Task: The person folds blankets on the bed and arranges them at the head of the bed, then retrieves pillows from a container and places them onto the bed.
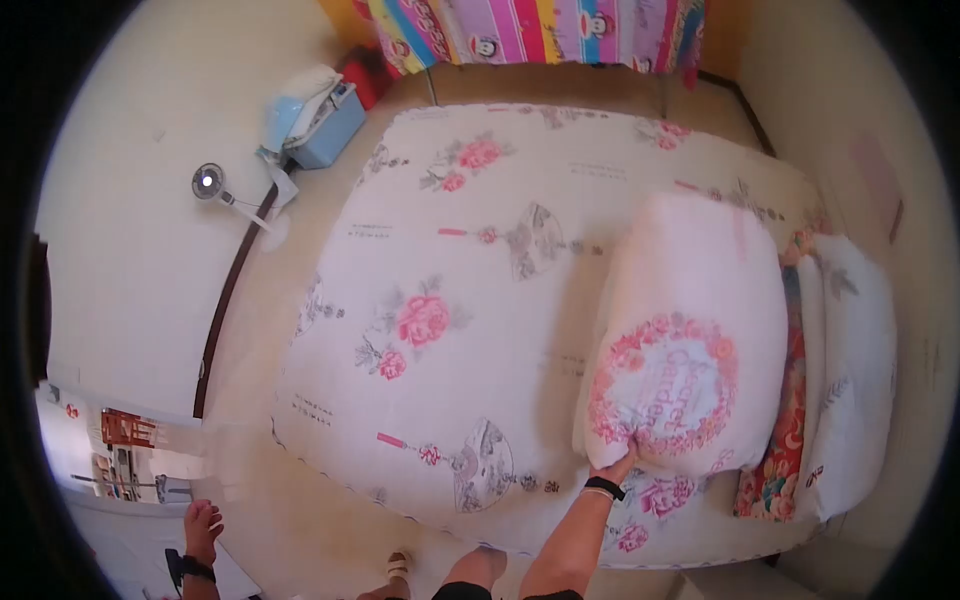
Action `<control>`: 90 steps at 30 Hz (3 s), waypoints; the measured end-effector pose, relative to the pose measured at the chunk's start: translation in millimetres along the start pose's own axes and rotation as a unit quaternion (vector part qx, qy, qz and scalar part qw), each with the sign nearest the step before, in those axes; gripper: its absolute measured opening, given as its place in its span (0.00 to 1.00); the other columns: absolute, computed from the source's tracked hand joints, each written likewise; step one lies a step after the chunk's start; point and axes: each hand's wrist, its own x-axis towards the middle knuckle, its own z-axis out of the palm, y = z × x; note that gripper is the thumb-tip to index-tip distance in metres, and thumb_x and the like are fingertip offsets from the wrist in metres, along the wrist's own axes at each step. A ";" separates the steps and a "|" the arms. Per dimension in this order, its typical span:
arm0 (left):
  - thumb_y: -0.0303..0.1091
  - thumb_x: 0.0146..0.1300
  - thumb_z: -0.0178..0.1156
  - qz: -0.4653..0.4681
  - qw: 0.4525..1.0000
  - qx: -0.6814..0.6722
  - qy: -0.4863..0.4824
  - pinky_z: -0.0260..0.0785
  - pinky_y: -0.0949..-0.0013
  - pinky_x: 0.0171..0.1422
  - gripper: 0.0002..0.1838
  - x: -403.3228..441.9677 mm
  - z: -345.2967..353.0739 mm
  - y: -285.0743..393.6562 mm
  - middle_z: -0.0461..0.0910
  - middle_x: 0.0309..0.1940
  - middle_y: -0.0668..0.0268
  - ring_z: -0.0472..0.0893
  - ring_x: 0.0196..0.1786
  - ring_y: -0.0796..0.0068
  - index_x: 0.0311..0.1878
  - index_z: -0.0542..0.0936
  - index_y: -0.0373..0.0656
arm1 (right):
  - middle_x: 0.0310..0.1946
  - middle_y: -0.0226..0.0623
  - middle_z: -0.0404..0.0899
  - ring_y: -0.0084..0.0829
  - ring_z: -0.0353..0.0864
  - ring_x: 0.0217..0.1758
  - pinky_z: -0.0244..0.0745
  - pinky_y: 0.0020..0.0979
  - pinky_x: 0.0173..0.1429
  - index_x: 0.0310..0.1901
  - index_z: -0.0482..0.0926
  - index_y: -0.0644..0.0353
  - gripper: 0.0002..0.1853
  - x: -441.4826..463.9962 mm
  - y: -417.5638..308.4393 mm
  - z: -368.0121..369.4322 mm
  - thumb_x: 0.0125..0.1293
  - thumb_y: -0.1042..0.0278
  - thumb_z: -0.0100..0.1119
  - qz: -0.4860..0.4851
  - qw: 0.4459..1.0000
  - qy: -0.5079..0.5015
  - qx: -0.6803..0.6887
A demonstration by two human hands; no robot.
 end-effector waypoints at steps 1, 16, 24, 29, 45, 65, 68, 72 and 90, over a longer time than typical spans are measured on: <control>0.36 0.61 0.54 0.000 1.000 0.005 -0.020 0.68 0.72 0.38 0.09 2.1 6.3 0.9 0.74 0.35 0.70 0.74 0.36 0.78 0.45 0.72 0.49 | 0.55 0.37 0.71 0.40 0.69 0.58 0.65 0.42 0.62 0.56 0.69 0.57 0.25 1.6 1.2 -0.7 0.59 0.53 0.52 0.002 1.000 -0.009 0.001; 0.34 0.61 0.54 0.000 0.995 -0.096 0.021 0.69 0.72 0.40 0.09 78.4 -92.5 -170.7 0.77 0.35 0.68 0.76 0.38 0.77 0.44 0.73 0.44 | 0.62 0.39 0.63 0.40 0.61 0.65 0.51 0.39 0.71 0.62 0.61 0.60 0.34 -127.1 51.1 105.6 0.60 0.46 0.51 -0.242 0.967 0.017 -0.075; 0.36 0.60 0.55 -0.151 0.932 -0.277 0.179 0.67 0.70 0.42 0.12 184.7 -261.9 -391.1 0.76 0.36 0.68 0.74 0.38 0.77 0.46 0.72 0.45 | 0.63 0.39 0.63 0.41 0.61 0.66 0.51 0.43 0.70 0.61 0.66 0.55 0.35 -306.4 180.1 98.3 0.55 0.43 0.50 -0.132 0.979 0.046 -0.145; 0.33 0.60 0.54 -0.265 0.851 -0.368 0.266 0.66 0.72 0.40 0.14 260.4 -377.1 -449.4 0.73 0.36 0.69 0.72 0.36 0.77 0.50 0.70 0.47 | 0.63 0.40 0.63 0.42 0.60 0.66 0.54 0.42 0.69 0.62 0.63 0.57 0.37 -393.7 291.4 128.6 0.54 0.41 0.51 -0.139 0.966 0.078 -0.204; 0.37 0.63 0.54 -0.066 0.922 -0.381 -0.019 0.68 0.71 0.42 0.12 578.1 -400.6 -200.9 0.75 0.38 0.68 0.75 0.41 0.75 0.48 0.71 0.46 | 0.67 0.38 0.57 0.42 0.52 0.70 0.47 0.45 0.70 0.66 0.57 0.53 0.47 -364.3 476.0 159.4 0.49 0.30 0.51 -0.310 0.923 0.080 -0.211; 0.39 0.61 0.57 -0.051 0.922 -0.316 -0.219 0.67 0.75 0.36 0.14 1066.6 -183.5 145.8 0.74 0.33 0.70 0.74 0.35 0.78 0.47 0.70 0.45 | 0.58 0.37 0.69 0.42 0.67 0.60 0.62 0.43 0.63 0.59 0.68 0.56 0.33 -389.9 684.7 406.7 0.57 0.41 0.49 -0.244 0.954 0.125 -0.118; 0.38 0.60 0.58 -0.006 0.892 -0.338 -0.301 0.68 0.73 0.41 0.12 1140.8 -103.9 221.9 0.75 0.36 0.72 0.74 0.38 0.78 0.45 0.71 0.50 | 0.56 0.37 0.71 0.42 0.69 0.58 0.64 0.44 0.61 0.58 0.69 0.56 0.32 -390.9 722.5 430.8 0.58 0.42 0.49 -0.274 0.938 0.163 -0.137; 0.38 0.61 0.58 0.009 0.892 -0.295 -0.342 0.69 0.73 0.42 0.12 1190.3 23.6 345.4 0.77 0.37 0.71 0.75 0.39 0.79 0.46 0.72 0.49 | 0.57 0.38 0.70 0.42 0.68 0.59 0.64 0.43 0.62 0.60 0.67 0.56 0.33 -346.3 741.2 491.8 0.59 0.41 0.50 -0.284 0.928 0.206 -0.128; 0.38 0.65 0.54 0.053 0.834 -0.005 -0.549 0.68 0.70 0.45 0.10 1175.7 473.8 765.8 0.76 0.40 0.68 0.75 0.41 0.76 0.46 0.73 0.48 | 0.46 0.44 0.76 0.41 0.76 0.47 0.73 0.39 0.52 0.53 0.70 0.67 0.31 -156.6 719.4 669.8 0.56 0.49 0.57 -0.387 0.808 0.430 -0.111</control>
